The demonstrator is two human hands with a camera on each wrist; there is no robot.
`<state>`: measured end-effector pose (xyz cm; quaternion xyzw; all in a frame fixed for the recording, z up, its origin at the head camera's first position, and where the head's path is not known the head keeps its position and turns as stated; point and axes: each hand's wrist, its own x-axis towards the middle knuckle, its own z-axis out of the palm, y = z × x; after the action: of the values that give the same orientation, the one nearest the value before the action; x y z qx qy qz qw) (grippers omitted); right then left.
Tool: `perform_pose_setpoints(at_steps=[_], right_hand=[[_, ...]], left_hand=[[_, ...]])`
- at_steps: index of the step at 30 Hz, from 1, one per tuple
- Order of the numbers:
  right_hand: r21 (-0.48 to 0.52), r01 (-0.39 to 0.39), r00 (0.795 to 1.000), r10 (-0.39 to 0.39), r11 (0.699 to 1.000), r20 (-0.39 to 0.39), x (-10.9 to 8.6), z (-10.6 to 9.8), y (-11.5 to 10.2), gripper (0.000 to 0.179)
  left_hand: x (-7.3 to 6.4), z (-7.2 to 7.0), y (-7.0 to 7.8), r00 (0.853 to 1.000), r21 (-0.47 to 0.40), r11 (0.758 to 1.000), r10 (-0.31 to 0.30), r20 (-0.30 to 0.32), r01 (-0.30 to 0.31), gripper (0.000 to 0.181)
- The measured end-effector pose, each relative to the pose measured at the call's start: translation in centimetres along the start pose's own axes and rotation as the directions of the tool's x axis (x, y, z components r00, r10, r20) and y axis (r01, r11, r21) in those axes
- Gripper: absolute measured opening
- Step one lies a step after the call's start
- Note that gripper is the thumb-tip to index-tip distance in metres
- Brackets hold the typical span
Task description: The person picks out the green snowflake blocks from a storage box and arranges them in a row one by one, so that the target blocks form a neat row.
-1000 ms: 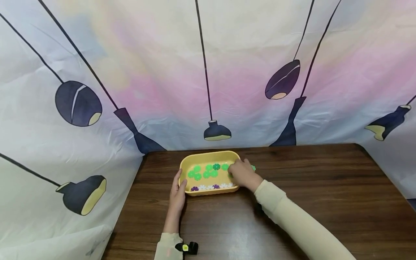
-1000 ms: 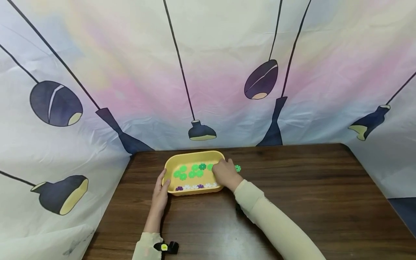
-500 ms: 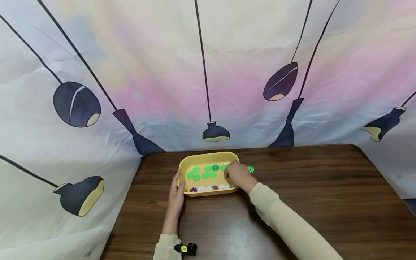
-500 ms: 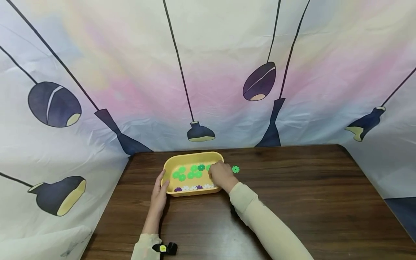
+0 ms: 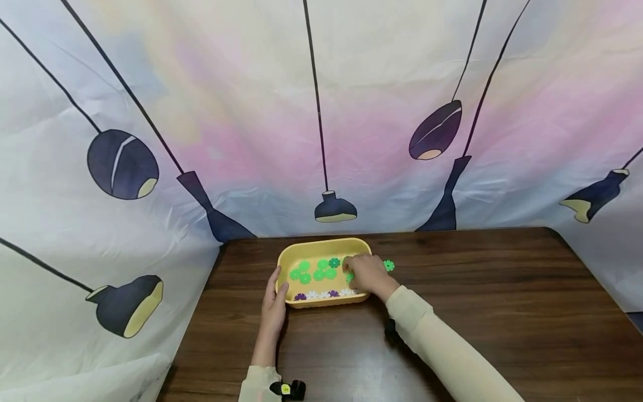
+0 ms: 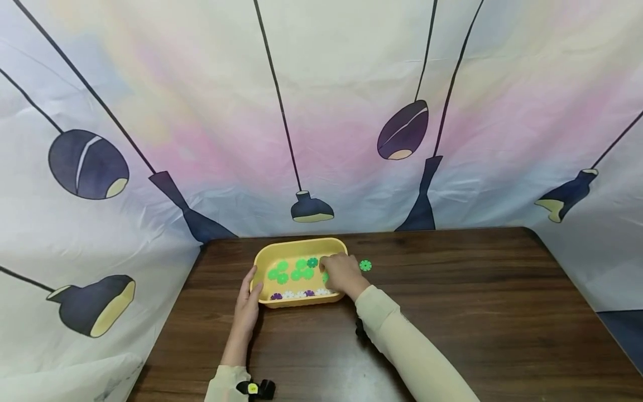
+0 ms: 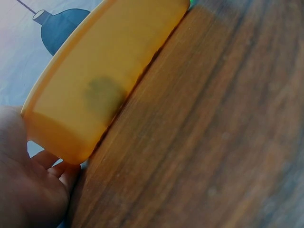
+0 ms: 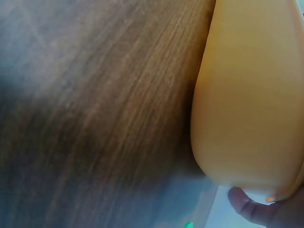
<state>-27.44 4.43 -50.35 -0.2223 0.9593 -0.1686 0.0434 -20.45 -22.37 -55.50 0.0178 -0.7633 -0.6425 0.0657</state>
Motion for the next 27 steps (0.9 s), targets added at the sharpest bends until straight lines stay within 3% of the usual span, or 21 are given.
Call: perform_pose_setpoints(at_steps=[5, 15, 21, 27], right_hand=[[0.016, 0.021, 1.0, -0.021, 1.0, -0.019, -0.1, 0.0, 0.1, 0.006], [0.245, 0.117, 0.98, -0.072, 0.962, -0.186, -0.5, 0.6, 1.0, 0.011], [0.404, 0.186, 0.951, -0.062, 0.895, -0.302, -0.7, 0.8, 1.5, 0.016], [0.562, 0.187, 0.931, 0.037, 0.805, -0.363, -1.4, -1.0, 2.5, 0.024]], left_hand=[[0.1, 0.0, 0.0, 1.0, -0.006, 1.0, 0.009, 0.004, -0.009, 0.056], [0.2, -0.1, 0.0, 1.0, 0.004, 1.0, 0.014, -0.004, -0.014, 0.056], [0.0, -0.1, -0.1, 1.0, 0.009, 1.0, 0.007, -0.011, -0.006, 0.055], [0.1, -0.1, 0.0, 1.0, 0.01, 1.0, 0.015, 0.0, -0.015, 0.056]])
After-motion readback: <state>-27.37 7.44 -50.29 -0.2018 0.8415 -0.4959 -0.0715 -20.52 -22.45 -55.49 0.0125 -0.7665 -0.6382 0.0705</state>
